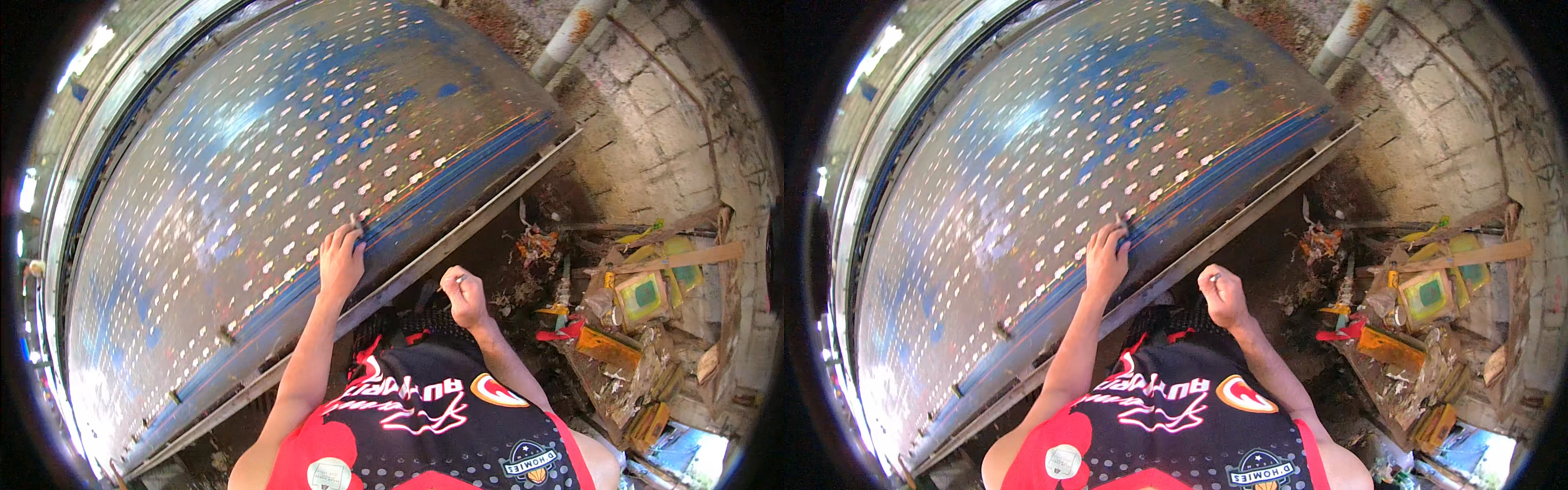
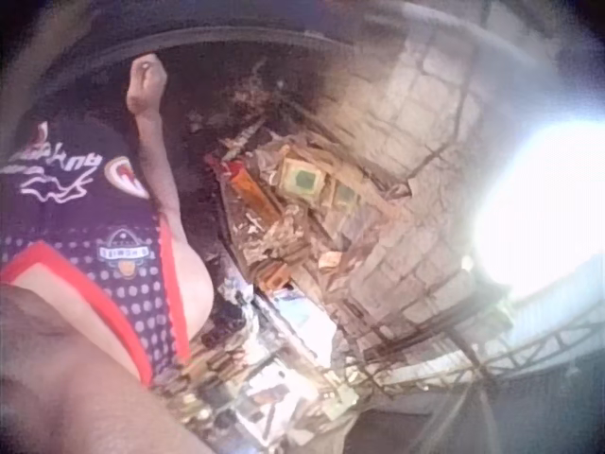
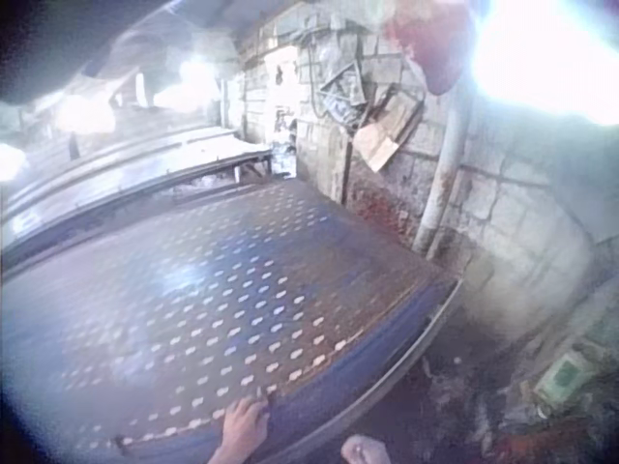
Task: The person uses a small tool to work along the edge of a large curved metal sheet, repeatedly scraping or adjusting the seam. The person moves along the sheet and continues the same action on different sections.
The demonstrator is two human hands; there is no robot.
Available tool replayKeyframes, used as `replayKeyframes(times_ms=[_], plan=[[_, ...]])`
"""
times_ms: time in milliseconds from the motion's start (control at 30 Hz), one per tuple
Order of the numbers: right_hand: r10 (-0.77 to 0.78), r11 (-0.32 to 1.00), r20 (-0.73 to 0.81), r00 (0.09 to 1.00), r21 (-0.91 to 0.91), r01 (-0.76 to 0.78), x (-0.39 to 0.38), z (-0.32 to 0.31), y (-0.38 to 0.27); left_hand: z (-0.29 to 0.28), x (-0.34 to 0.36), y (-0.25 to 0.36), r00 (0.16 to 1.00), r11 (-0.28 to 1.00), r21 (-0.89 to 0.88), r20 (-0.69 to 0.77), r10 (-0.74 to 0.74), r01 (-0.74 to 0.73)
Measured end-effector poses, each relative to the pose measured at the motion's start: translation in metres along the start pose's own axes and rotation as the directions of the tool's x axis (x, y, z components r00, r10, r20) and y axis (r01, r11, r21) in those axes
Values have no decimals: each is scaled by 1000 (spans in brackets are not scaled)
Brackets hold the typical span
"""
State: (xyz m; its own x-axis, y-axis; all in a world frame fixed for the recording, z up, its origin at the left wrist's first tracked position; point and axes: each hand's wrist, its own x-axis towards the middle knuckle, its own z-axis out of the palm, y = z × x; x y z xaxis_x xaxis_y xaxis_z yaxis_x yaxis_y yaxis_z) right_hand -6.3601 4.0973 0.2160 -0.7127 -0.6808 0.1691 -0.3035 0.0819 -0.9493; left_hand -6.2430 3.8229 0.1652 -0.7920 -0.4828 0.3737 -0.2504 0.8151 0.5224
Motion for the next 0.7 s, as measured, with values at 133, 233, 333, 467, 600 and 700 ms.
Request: replayKeyframes(times_ms=[133,233,333,467,600,700], plan=[[-37,999,23,999,-37,38,22,-30,8,3,11,20,997,997,-11,-9,-81,81],[-54,998,-9,998,-10,54,39,-62,19,13,24,41,995,995,-48,60,-83,86],[-43,997,-45,998,65,46,54,-101,42,42,45,81,982,985,-116,149,-113,131],[-3,981,-51,999,195,13,63,-168,87,102,80,149,981,967,-252,192,21,29],[94,947,-44,995,312,-76,69,-260,114,157,139,264,980,908,-411,141,144,-74],[121,919,-79,989,385,-82,79,-332,127,169,203,350,970,864,-465,44,241,-193]])
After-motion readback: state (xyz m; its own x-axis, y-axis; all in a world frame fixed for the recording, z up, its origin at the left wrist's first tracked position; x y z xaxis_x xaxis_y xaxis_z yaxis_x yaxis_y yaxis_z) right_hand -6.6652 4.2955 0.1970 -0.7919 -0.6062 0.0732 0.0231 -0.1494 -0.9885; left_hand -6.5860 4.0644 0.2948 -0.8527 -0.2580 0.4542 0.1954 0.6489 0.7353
